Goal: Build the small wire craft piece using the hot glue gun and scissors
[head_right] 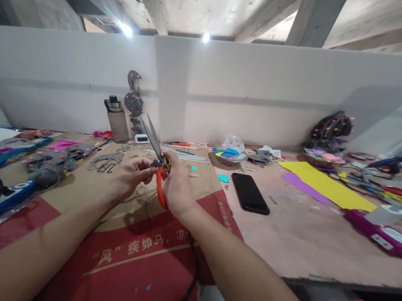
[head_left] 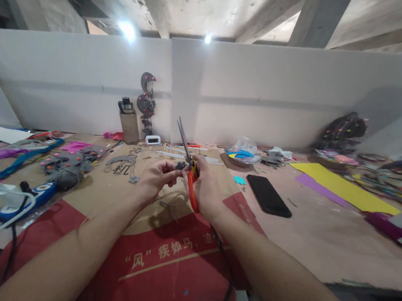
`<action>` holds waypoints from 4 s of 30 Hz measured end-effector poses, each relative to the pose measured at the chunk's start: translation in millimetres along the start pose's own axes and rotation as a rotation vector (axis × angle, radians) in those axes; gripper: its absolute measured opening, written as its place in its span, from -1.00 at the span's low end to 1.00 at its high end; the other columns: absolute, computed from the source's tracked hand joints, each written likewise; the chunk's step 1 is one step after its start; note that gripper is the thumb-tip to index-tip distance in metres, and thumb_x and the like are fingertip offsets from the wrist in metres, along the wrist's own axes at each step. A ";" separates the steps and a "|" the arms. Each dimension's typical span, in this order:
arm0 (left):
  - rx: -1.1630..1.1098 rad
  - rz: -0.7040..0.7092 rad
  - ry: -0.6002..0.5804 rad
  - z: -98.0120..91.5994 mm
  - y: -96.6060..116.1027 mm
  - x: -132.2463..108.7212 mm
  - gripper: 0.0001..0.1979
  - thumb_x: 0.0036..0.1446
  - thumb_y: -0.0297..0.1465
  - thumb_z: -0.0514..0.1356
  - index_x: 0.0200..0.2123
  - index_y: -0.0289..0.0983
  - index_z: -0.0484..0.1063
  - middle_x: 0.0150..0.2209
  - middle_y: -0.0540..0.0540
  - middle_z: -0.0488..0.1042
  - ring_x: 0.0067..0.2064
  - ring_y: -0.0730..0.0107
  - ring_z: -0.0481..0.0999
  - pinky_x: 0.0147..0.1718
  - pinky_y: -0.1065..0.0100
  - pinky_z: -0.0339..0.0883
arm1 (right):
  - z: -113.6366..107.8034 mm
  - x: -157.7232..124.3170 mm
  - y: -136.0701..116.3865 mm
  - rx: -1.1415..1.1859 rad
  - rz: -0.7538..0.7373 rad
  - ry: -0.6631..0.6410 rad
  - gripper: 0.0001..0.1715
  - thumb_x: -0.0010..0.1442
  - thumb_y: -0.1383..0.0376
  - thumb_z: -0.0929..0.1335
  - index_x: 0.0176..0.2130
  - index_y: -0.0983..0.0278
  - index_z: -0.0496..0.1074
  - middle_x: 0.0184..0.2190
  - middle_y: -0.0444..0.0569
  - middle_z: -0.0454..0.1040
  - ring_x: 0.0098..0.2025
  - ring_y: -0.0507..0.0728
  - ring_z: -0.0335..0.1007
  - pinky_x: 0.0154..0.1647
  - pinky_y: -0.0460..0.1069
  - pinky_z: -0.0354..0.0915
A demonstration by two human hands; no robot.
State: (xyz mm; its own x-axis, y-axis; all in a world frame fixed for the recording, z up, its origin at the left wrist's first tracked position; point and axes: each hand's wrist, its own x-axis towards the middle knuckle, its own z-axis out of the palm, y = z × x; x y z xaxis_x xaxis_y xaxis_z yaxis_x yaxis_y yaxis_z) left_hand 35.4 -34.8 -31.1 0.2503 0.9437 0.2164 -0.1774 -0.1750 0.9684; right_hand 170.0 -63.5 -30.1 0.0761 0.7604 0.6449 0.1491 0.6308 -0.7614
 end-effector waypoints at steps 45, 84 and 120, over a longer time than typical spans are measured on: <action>-0.426 0.122 0.073 -12.8 27.5 1.1 -0.90 -0.15 -0.56 0.18 -0.53 -0.30 0.28 -0.52 0.01 0.35 -0.49 0.53 0.33 -0.53 0.45 0.19 | -5.8 -5.5 6.1 -0.480 -0.010 -0.269 -0.47 0.11 0.13 0.34 0.03 0.30 0.25 -0.23 0.04 0.35 -0.24 0.13 0.24 -0.15 0.07 0.24; -0.352 0.125 0.029 -13.3 28.2 -1.2 -0.83 -0.24 -0.60 0.19 -0.57 -0.29 0.24 -0.53 0.04 0.32 -0.49 0.55 0.31 -0.52 0.46 0.16 | -9.7 -4.2 4.4 -0.420 -0.023 -0.289 -0.57 0.15 0.07 0.32 -0.04 0.24 0.36 -0.35 -0.03 0.46 -0.36 0.09 0.32 -0.29 -0.02 0.23; -0.256 0.115 0.085 -13.5 28.7 -1.9 -0.88 -0.13 -0.47 0.27 -0.47 -0.31 0.36 -0.58 0.08 0.23 -0.57 0.63 0.16 -0.57 0.50 0.06 | -6.6 -3.8 6.5 -0.094 0.144 -0.384 -0.60 0.18 0.04 0.28 -0.07 0.21 0.28 -0.45 -0.16 0.30 -0.40 0.04 0.22 -0.26 -0.02 0.25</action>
State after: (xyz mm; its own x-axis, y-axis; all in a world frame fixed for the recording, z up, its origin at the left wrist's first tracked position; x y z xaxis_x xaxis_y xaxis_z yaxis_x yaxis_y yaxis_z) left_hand 17.0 -37.8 -5.3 0.1358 0.9440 0.3008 -0.4370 -0.2154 0.8733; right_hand 177.1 -63.3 -37.0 -0.2677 0.8535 0.4471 0.2547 0.5103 -0.8215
